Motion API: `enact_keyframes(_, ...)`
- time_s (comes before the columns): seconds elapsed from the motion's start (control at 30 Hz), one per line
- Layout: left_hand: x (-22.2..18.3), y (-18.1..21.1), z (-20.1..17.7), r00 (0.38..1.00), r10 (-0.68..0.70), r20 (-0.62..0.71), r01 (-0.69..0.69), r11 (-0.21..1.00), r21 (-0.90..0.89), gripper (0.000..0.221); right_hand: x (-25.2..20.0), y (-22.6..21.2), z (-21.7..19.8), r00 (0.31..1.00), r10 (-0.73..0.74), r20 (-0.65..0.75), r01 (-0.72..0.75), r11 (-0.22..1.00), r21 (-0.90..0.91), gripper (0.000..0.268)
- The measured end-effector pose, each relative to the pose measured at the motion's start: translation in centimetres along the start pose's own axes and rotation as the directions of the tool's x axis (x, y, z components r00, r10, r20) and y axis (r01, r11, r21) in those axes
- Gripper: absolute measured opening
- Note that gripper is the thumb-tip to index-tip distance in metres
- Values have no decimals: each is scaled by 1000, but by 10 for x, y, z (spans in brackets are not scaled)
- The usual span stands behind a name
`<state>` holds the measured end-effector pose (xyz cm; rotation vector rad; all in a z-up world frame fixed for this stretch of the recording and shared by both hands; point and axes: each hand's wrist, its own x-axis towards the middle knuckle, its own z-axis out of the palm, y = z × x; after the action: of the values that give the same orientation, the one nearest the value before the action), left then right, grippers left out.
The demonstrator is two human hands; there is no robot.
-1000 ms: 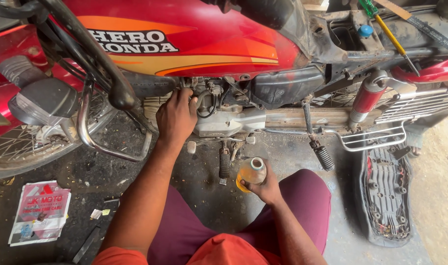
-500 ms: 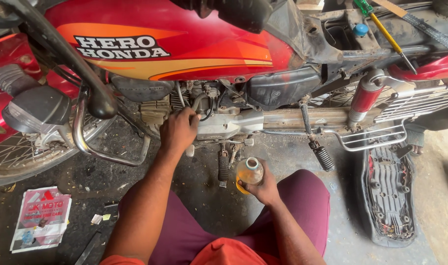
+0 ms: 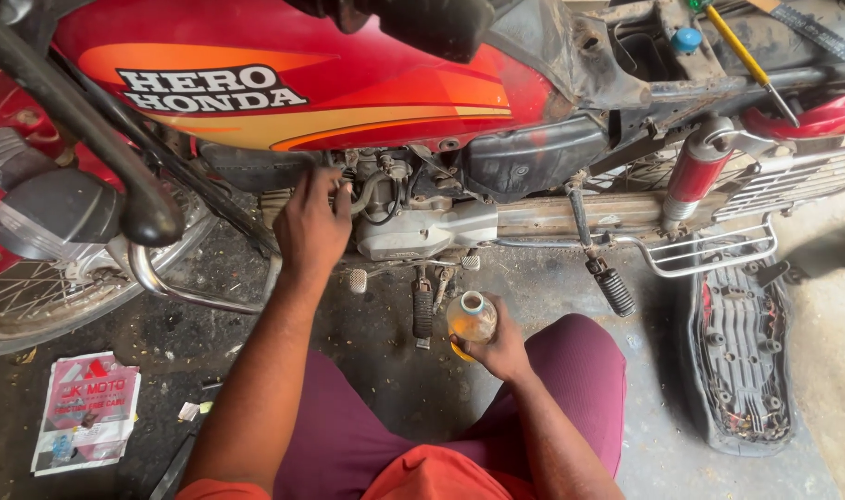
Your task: The person is servicing a motorcycle, including pouring fluid and inspecting engine components.
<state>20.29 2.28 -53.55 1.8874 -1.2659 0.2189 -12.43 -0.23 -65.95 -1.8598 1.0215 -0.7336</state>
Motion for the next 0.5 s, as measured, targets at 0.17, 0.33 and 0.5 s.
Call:
enact_keyframes(0.17, 18, 24, -15, 973, 220, -74, -206, 966, 157, 26, 2, -3, -2, 1000, 9, 3, -9, 1000, -18, 84)
enact_keyframes(0.33, 26, 19, -1, 979, 204, -17, -188, 928, 323, 38, 4, 6, -1, 1000, 24, 12, -24, 1000, -7, 85)
enact_keyframes(0.5, 28, 13, 4, 965, 259, -50, -229, 919, 322, 37, 5, 7, -4, 999, 42, 3, -42, 999, -21, 85)
